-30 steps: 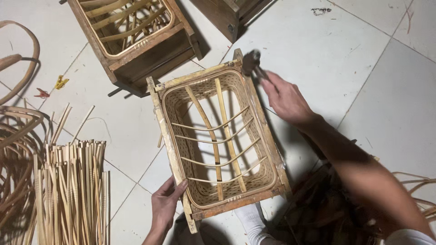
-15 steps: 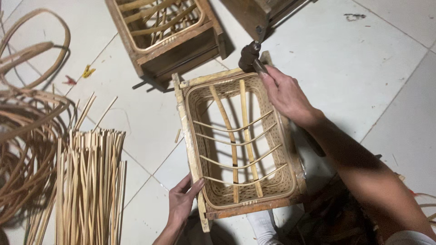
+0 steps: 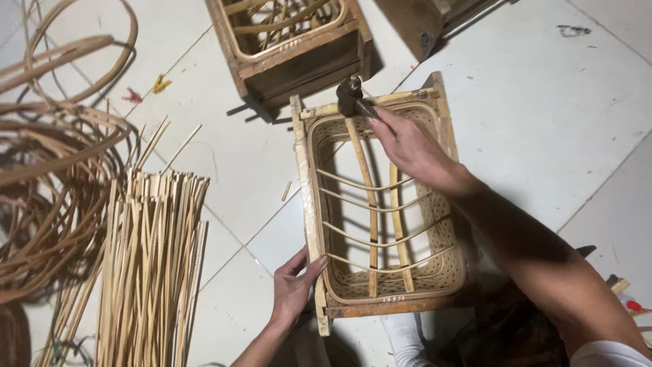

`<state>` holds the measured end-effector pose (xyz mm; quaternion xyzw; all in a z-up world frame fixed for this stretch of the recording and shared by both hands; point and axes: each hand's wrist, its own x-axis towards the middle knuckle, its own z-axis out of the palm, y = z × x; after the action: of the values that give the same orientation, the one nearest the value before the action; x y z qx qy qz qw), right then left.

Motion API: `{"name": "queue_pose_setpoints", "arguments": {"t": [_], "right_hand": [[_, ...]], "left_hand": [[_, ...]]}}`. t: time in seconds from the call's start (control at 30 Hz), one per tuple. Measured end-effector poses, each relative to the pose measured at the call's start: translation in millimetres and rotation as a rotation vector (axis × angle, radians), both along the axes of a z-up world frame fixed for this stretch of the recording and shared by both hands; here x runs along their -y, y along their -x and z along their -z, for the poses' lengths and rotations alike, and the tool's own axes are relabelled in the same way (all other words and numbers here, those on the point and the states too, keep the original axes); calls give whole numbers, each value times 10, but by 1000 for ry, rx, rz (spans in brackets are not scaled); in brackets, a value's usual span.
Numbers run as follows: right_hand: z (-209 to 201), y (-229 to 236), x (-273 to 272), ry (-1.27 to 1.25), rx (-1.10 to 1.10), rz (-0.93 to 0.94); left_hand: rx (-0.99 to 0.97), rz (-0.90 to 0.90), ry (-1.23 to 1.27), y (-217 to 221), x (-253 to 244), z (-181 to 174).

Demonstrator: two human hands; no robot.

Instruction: The person is assembling a rectangular bamboo basket frame. They use a hammer to secure bamboo strips into the frame, then apply glue along the edges to reinforce the structure.

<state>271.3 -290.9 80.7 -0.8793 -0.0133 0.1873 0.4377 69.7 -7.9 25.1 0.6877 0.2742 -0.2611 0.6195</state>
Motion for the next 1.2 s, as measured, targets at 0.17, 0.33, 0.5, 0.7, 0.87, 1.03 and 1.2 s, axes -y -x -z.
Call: {"name": "queue_pose_setpoints", "arguments": {"t": [0.17,0.33,0.5,0.7,0.87,1.03,1.2], "right_hand": [[-8,-93,-76,-8,17,-25],[-281,-65,-220,38,-174,-6],[-243,462,-420,-59,-10,-158],[60,937,-535,2,245,-446],[118,1259,-468,160,355,-568],[126,1477,-430,-144,659,-370],[62,1395,-524,54,348,-430]], "left_hand": [[48,38,-15,-24,-2,-28],[78,-58,77,13,35,7],[59,-36,32,44,30,-43],[74,-55,56,24,36,7],[49,-60,152,302,-63,81],[77,221,48,543,-171,32],[81,274,151,503,-218,-31]]}}
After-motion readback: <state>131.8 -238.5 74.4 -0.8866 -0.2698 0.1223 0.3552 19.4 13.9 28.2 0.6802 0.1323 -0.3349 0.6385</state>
